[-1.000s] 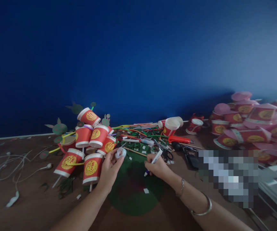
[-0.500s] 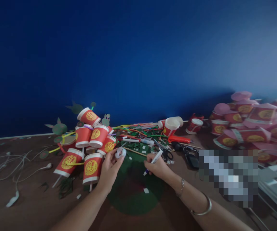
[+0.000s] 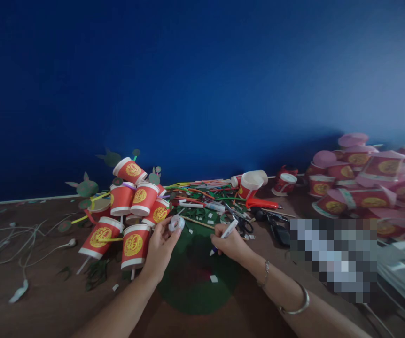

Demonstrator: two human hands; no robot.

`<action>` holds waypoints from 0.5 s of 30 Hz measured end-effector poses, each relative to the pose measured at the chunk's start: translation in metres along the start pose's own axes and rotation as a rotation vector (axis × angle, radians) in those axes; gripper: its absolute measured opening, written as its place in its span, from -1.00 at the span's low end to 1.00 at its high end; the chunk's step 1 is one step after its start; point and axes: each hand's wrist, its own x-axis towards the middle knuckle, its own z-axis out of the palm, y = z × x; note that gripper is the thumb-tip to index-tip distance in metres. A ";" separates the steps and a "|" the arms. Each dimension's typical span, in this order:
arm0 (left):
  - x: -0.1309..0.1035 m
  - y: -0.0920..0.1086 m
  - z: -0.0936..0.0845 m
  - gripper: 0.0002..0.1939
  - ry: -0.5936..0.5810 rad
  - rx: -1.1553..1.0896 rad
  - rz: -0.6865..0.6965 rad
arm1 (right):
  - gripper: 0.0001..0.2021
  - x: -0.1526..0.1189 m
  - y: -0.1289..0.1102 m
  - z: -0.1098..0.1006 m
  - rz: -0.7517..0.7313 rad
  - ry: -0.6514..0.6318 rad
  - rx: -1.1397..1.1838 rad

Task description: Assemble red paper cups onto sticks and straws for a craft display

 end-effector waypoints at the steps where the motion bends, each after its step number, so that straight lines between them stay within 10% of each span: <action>1: 0.000 0.000 0.000 -0.54 0.002 -0.002 0.001 | -0.74 0.000 0.000 0.000 0.007 -0.009 0.002; 15: 0.000 -0.001 0.001 -0.56 0.007 -0.012 0.007 | -0.72 0.001 -0.002 -0.001 -0.014 0.014 -0.004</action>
